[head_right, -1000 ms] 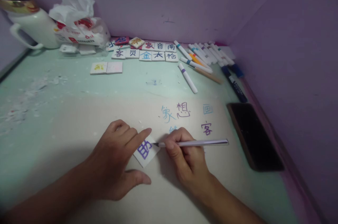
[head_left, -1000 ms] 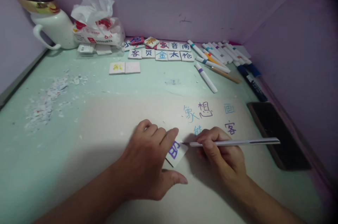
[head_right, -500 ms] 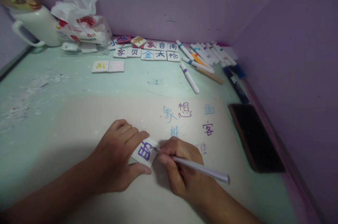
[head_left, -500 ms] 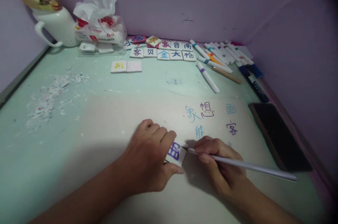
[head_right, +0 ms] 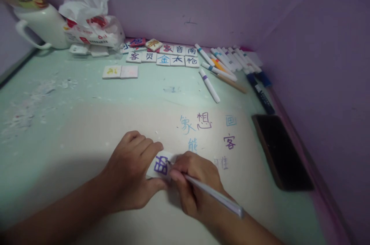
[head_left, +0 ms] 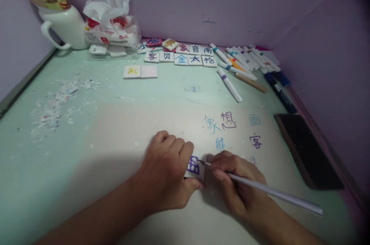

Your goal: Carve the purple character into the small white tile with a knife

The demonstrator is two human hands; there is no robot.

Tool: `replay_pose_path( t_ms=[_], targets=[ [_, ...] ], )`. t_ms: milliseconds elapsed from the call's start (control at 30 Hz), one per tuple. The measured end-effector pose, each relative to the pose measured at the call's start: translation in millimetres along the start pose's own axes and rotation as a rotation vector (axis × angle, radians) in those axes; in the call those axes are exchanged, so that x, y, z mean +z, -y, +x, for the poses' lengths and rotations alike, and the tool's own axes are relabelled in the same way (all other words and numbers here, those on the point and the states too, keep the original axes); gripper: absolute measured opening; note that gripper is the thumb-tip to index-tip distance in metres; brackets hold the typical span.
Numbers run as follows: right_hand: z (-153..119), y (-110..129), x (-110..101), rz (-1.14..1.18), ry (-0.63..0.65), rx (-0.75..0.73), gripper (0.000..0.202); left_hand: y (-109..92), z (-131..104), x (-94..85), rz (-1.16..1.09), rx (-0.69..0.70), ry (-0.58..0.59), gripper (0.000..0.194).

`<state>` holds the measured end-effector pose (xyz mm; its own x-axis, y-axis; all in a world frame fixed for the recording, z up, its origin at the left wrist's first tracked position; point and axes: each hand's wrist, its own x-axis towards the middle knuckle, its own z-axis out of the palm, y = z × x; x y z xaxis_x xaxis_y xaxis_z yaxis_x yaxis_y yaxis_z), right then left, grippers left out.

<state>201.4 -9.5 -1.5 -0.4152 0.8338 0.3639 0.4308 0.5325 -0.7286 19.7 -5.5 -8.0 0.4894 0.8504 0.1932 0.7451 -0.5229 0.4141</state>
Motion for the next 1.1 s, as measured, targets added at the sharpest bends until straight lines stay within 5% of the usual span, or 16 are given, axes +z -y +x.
replay_pose_path(
  t_ms=[1100],
  targets=[
    [-8.6,5.9,5.0,0.006,0.01,0.075,0.017,-0.2,1.2,3.4,0.001,-0.022,-0.03,0.019]
  ],
)
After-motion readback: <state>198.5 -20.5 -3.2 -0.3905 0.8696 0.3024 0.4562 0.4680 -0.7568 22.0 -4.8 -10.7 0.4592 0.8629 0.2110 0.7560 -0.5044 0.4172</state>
